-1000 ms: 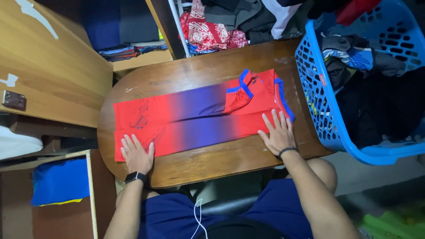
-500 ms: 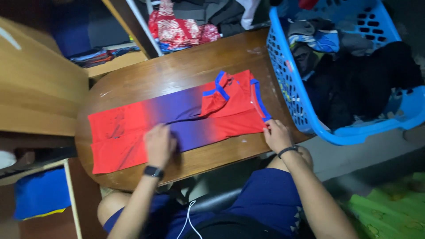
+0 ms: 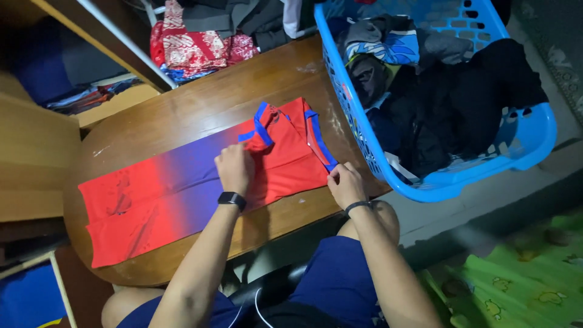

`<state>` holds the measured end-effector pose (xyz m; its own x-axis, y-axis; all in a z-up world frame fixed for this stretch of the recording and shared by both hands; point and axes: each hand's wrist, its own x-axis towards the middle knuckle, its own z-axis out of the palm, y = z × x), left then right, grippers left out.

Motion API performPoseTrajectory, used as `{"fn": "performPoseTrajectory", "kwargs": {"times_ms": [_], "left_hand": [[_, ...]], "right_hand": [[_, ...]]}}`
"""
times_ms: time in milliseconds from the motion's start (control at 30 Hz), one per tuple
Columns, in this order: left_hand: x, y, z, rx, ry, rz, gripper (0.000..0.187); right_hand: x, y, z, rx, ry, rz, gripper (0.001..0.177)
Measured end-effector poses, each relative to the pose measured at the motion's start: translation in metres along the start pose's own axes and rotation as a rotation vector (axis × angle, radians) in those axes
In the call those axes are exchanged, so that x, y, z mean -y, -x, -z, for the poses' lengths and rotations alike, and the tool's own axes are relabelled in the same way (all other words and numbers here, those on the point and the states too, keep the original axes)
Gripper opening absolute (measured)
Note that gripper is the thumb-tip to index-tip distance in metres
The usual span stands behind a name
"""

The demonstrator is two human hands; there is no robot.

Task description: The person folds a red and purple t-shirt and a black graphic t-shirt on a low wooden table, then places the folded shirts into an open drawer. The person handles the shirts one at a time, smoothing and folding them neatly before storing them.

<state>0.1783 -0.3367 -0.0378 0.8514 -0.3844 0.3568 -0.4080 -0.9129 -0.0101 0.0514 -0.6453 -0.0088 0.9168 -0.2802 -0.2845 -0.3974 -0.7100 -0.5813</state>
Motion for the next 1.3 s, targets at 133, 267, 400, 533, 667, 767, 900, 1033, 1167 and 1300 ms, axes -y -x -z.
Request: {"fn": "performPoseTrajectory", "kwargs": {"times_ms": [133,267,400,533,667,767,900,1033,1167,1300], "left_hand": [[0.014,-0.006,-0.007,-0.025,0.209,0.577,0.016],[0.003,-0.031,0.015,-0.109,0.224,0.516,0.032],[-0.004,-0.062,-0.008,-0.018,0.089,0.286,0.043],[0.014,-0.101,-0.047,0.167,0.118,0.295,0.037],[0.025,-0.122,-0.064,0.299,0.244,0.352,0.037],[0.029,-0.124,-0.074,0.335,0.244,0.348,0.026],[0.032,-0.122,-0.074,0.315,0.318,0.414,0.021],[0.036,-0.117,-0.072,0.204,0.324,0.407,0.015],[0.009,-0.112,-0.026,0.004,0.182,0.279,0.016],[-0.021,-0.07,0.002,-0.038,0.031,-0.089,0.03]], "right_hand": [[0.01,0.001,0.009,0.027,-0.072,-0.052,0.011],[0.011,-0.001,0.014,0.062,-0.06,-0.102,0.009],[0.015,0.0,0.017,0.079,-0.115,-0.125,0.014],[0.022,-0.002,0.023,0.116,-0.121,-0.167,0.014],[0.027,0.0,0.029,0.104,-0.097,-0.156,0.012],[0.027,0.001,0.027,0.114,-0.083,-0.123,0.011],[0.03,0.002,0.024,0.121,-0.072,-0.149,0.009],[0.037,0.005,0.027,0.098,-0.068,-0.094,0.01],[0.042,0.005,0.027,0.091,-0.054,-0.092,0.013],[-0.002,-0.007,-0.023,-0.258,0.242,0.204,0.014]]}}
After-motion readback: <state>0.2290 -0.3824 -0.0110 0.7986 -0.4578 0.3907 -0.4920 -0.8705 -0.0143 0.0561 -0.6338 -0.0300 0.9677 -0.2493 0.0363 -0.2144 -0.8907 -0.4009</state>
